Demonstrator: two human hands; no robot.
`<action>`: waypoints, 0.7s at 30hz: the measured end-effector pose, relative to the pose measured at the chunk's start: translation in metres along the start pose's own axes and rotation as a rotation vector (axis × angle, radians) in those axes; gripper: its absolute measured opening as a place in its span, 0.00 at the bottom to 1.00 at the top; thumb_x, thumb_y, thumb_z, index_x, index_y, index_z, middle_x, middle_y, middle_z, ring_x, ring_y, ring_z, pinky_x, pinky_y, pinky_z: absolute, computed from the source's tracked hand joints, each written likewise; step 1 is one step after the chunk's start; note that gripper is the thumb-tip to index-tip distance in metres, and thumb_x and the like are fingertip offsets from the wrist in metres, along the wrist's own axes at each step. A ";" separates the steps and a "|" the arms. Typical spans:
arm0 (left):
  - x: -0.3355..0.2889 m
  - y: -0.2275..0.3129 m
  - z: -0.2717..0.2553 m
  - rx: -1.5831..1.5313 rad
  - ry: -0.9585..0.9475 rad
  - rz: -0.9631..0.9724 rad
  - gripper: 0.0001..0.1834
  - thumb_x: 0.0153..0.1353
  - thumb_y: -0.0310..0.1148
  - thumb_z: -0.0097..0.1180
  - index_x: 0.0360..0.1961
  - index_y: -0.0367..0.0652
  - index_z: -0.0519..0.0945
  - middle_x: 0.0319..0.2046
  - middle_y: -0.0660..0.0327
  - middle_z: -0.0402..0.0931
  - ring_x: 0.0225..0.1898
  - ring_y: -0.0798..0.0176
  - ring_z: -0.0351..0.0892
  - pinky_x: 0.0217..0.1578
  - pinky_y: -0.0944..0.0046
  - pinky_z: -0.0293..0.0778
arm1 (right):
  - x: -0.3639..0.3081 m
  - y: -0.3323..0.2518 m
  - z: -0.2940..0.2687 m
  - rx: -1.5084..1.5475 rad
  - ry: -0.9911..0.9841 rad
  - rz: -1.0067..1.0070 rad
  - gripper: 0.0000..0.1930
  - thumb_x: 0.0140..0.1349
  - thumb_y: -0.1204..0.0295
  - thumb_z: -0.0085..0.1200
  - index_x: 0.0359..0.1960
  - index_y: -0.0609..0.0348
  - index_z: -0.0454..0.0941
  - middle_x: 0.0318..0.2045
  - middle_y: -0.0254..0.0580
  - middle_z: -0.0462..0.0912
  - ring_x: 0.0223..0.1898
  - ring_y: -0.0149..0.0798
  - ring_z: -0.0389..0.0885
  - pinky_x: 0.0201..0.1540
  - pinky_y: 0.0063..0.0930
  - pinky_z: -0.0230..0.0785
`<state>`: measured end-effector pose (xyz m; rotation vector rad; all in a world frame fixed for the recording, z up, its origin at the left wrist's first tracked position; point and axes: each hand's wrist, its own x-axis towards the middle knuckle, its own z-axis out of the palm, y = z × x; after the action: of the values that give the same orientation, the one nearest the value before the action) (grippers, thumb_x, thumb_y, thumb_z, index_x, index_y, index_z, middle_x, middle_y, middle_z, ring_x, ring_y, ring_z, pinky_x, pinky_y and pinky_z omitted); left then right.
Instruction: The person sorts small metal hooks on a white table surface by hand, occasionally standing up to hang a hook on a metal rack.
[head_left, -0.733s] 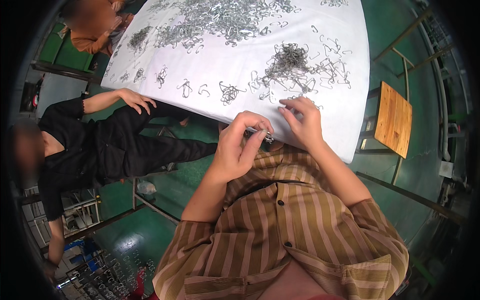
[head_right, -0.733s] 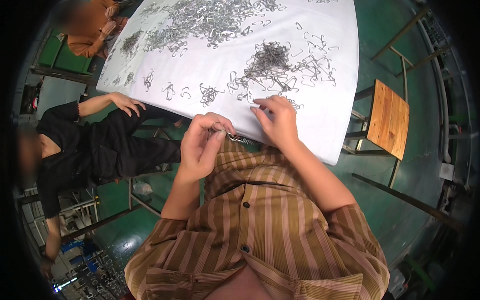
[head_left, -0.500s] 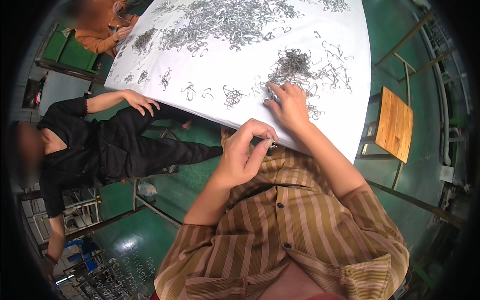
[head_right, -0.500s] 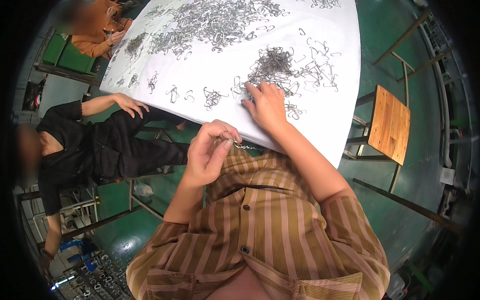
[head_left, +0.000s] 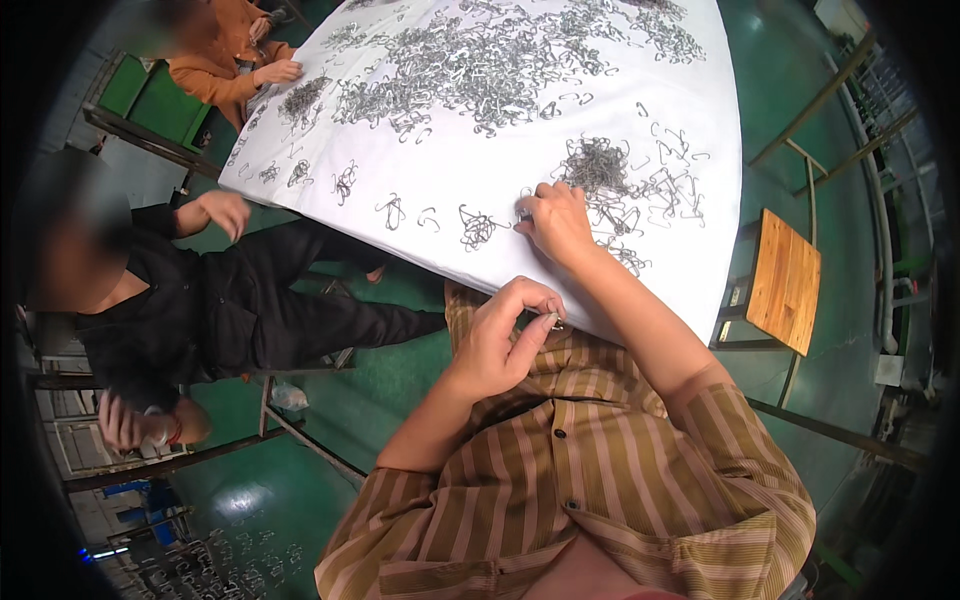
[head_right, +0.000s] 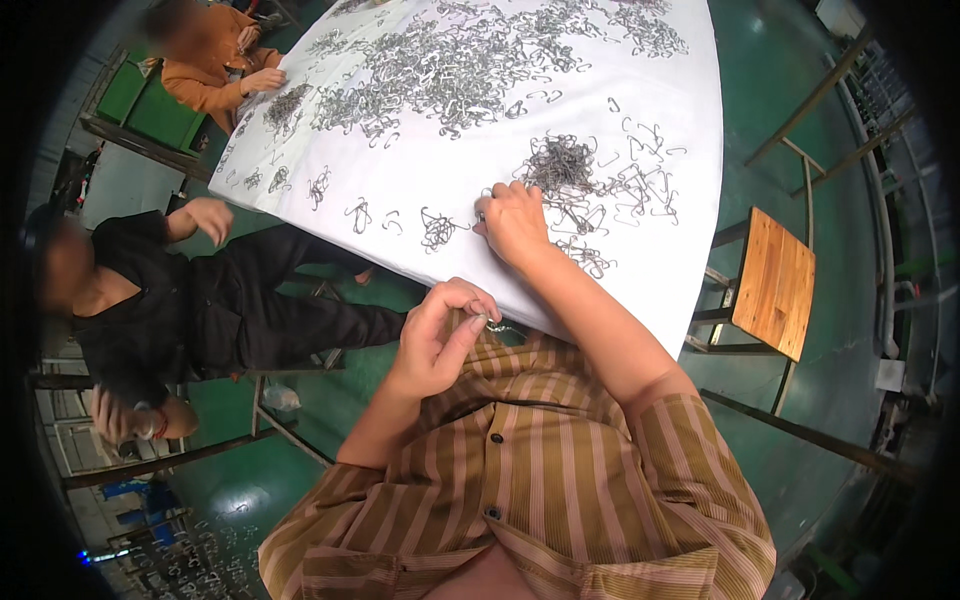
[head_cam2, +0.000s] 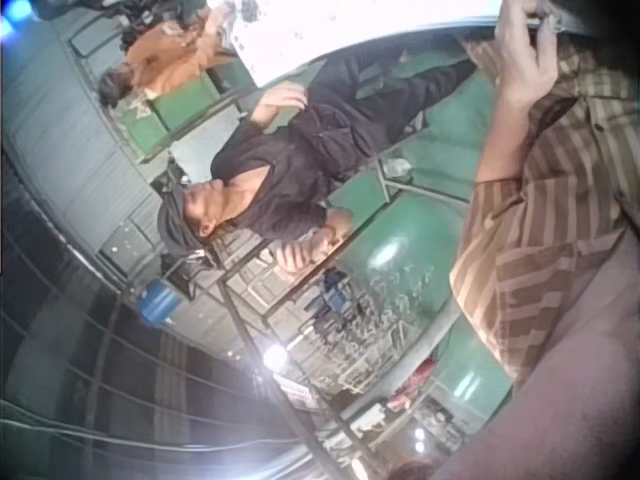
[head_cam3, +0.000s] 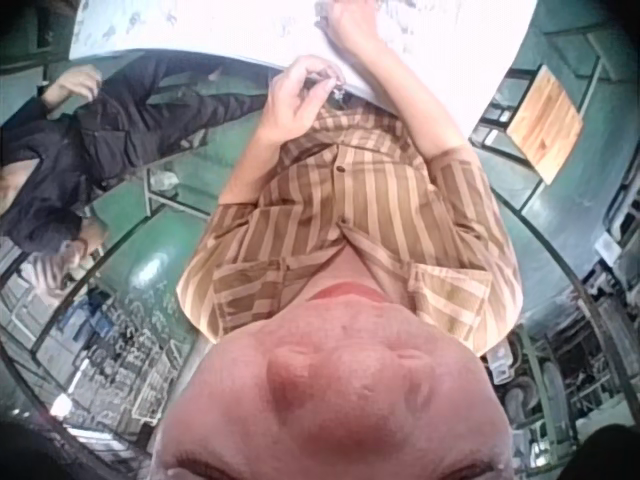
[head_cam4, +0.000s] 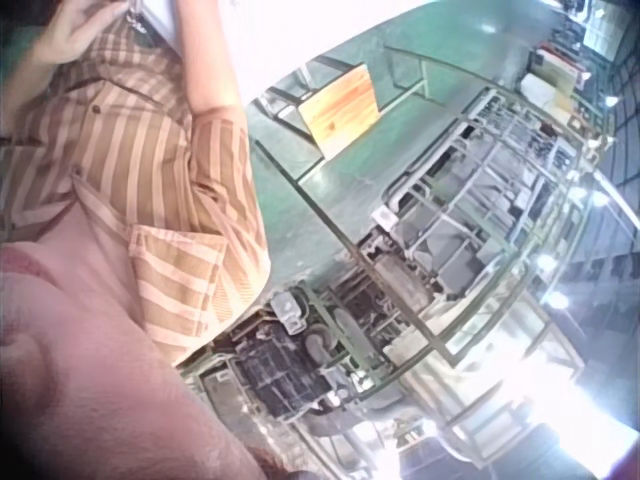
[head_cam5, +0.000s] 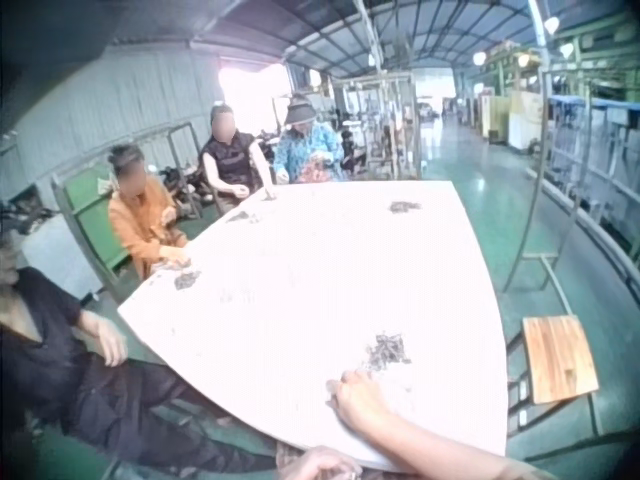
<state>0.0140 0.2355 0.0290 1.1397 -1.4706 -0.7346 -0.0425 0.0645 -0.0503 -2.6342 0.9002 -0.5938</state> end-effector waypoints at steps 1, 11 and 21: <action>-0.001 0.000 0.000 0.002 0.006 0.004 0.06 0.59 0.16 0.44 0.36 0.36 0.66 0.33 0.53 0.73 0.36 0.65 0.72 0.40 0.67 0.69 | 0.001 0.001 0.001 0.006 -0.019 0.011 0.08 0.46 0.67 0.63 0.26 0.55 0.80 0.29 0.40 0.78 0.38 0.43 0.73 0.42 0.38 0.58; -0.004 -0.003 -0.001 -0.015 0.030 -0.037 0.06 0.59 0.16 0.45 0.36 0.36 0.66 0.33 0.53 0.73 0.35 0.66 0.72 0.40 0.67 0.69 | -0.004 0.024 -0.016 0.300 0.013 0.073 0.05 0.50 0.74 0.60 0.25 0.60 0.76 0.24 0.42 0.80 0.24 0.40 0.77 0.28 0.32 0.66; 0.001 0.000 0.003 -0.016 0.028 -0.020 0.06 0.58 0.16 0.45 0.35 0.36 0.66 0.33 0.54 0.73 0.35 0.66 0.72 0.40 0.67 0.68 | -0.041 0.028 -0.059 1.482 -0.257 0.547 0.06 0.60 0.75 0.55 0.29 0.59 0.70 0.26 0.40 0.81 0.24 0.26 0.77 0.25 0.16 0.65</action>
<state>0.0114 0.2345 0.0286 1.1498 -1.4296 -0.7408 -0.1141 0.0611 -0.0214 -1.0455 0.6187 -0.4512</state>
